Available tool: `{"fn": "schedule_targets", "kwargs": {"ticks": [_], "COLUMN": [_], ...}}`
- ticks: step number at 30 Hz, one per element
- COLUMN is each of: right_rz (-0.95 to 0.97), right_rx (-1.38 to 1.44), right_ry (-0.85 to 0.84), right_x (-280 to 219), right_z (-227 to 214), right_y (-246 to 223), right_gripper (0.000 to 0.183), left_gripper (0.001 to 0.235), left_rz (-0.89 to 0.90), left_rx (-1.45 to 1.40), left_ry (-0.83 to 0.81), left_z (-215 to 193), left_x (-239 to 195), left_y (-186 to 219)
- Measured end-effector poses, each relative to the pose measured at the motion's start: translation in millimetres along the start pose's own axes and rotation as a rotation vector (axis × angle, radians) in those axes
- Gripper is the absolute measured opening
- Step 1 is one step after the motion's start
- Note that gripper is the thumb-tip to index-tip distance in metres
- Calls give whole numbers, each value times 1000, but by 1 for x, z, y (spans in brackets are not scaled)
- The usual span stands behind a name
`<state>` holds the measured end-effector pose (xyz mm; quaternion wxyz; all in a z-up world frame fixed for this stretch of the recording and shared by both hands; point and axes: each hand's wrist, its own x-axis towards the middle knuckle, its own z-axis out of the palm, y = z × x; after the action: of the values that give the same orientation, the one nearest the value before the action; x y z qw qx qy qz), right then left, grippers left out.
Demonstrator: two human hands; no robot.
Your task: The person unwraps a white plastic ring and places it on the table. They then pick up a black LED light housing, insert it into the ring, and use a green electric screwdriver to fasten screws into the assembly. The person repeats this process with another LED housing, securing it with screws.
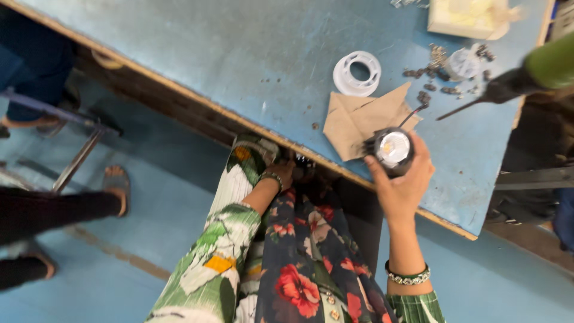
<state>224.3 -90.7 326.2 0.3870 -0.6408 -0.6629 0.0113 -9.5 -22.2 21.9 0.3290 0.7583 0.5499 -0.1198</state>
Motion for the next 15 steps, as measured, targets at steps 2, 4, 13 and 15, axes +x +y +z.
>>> {"fn": "schedule_targets", "kwargs": {"ticks": [2,4,13,15], "right_rz": [42,36,-78,-122], "right_rx": [-13,-14,43,102], "right_ry": [-50,-58,23,37], "right_x": [1,2,-9,-10], "right_z": [2,3,1,-1], "right_y": [5,8,6,5], "right_gripper": [81,82,87,87], "left_gripper": [62,60,50,40], "left_rz": [3,17,116,224], "left_rx": [-12,-16,-135,-285], "left_ry": [-10,45,265,359], "left_z": [7,8,12,8], "left_x": [0,1,0,-6], "left_y": [-1,-3,-6,-3]}}
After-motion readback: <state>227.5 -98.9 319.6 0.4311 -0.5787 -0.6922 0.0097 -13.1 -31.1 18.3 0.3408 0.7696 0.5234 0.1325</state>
